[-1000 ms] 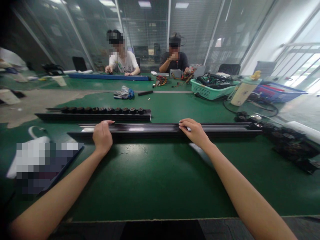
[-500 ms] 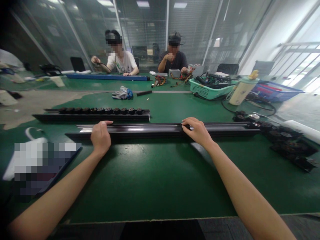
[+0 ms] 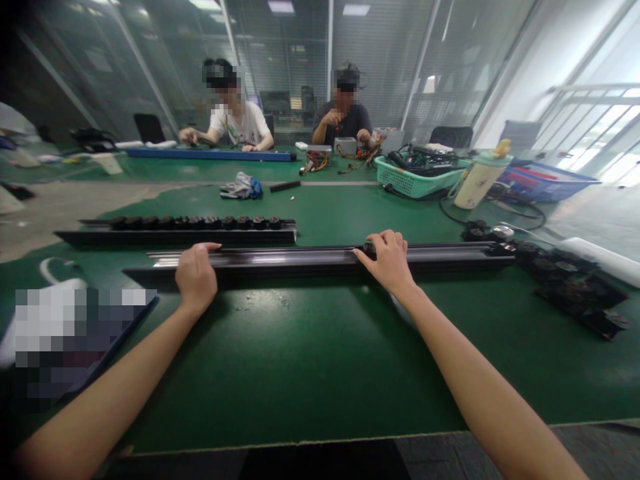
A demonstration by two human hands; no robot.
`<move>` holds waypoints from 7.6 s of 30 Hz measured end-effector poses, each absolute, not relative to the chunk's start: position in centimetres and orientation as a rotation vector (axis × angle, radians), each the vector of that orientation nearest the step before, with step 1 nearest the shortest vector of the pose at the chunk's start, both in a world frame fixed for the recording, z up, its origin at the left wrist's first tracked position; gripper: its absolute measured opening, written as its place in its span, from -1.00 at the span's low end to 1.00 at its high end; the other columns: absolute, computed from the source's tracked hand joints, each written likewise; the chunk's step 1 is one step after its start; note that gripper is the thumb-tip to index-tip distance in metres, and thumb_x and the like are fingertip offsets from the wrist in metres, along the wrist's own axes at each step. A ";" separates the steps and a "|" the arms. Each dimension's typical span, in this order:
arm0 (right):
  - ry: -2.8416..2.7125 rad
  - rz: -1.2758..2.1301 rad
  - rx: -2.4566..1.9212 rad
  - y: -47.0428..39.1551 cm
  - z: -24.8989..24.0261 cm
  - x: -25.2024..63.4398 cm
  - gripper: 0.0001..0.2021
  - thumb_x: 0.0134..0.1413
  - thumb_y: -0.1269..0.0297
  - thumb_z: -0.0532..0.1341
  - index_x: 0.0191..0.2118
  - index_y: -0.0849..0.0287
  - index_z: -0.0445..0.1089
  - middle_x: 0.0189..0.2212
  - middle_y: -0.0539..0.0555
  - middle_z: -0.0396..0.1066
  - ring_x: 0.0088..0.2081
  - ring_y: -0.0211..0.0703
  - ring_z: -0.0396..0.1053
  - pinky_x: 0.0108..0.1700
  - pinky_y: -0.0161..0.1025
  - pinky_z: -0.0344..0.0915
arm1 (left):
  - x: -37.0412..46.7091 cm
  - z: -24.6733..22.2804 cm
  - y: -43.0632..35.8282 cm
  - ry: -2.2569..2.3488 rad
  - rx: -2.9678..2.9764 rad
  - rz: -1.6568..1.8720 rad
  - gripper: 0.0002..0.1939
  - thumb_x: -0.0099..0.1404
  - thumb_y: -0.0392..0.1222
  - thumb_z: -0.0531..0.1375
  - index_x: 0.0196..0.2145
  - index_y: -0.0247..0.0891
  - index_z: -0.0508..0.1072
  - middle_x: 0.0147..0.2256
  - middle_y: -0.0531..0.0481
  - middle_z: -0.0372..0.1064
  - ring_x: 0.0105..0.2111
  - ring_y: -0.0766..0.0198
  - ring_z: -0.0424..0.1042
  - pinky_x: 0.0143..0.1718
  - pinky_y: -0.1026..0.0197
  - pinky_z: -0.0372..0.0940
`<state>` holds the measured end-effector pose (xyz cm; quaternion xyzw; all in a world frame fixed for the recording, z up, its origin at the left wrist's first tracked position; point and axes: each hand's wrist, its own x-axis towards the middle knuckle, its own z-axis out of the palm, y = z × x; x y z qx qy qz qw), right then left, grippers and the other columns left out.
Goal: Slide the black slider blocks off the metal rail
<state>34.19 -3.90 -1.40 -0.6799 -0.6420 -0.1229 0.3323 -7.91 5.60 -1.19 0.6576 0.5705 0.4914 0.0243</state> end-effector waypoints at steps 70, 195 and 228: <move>-1.491 -0.048 -2.291 -4.5 1.3 37.6 -0.75 0.24 0.00 0.23 -0.21 0.09 0.41 -0.25 0.19 0.57 -0.14 0.12 0.50 -0.22 -0.15 0.22 | -7.6 -0.5 5.2 1.879 2.099 1.383 -0.43 0.60 -0.09 -0.23 -0.09 -0.23 0.56 -0.04 -0.23 0.58 0.03 -0.02 0.46 0.18 -0.04 0.28; -1.486 -0.420 -2.146 -7.2 -2.2 44.7 -0.46 0.42 -0.20 0.00 -0.11 0.15 0.50 -0.13 0.34 0.59 -0.07 0.23 0.49 -0.07 0.02 0.37 | -7.7 -0.5 5.4 1.889 2.102 1.370 -0.46 0.59 -0.10 -0.21 -0.11 -0.22 0.57 -0.06 -0.21 0.58 0.03 -0.01 0.45 0.17 -0.02 0.26; -1.373 -0.461 -2.208 -7.9 -2.2 47.7 -0.42 0.41 -0.21 -0.04 -0.15 0.18 0.52 -0.17 0.37 0.58 -0.10 0.23 0.47 0.00 0.10 0.35 | -7.5 -0.2 5.2 1.916 2.052 1.338 -0.49 0.58 -0.02 -0.22 -0.14 -0.08 0.52 -0.07 -0.16 0.55 0.07 -0.07 0.44 0.22 -0.10 0.27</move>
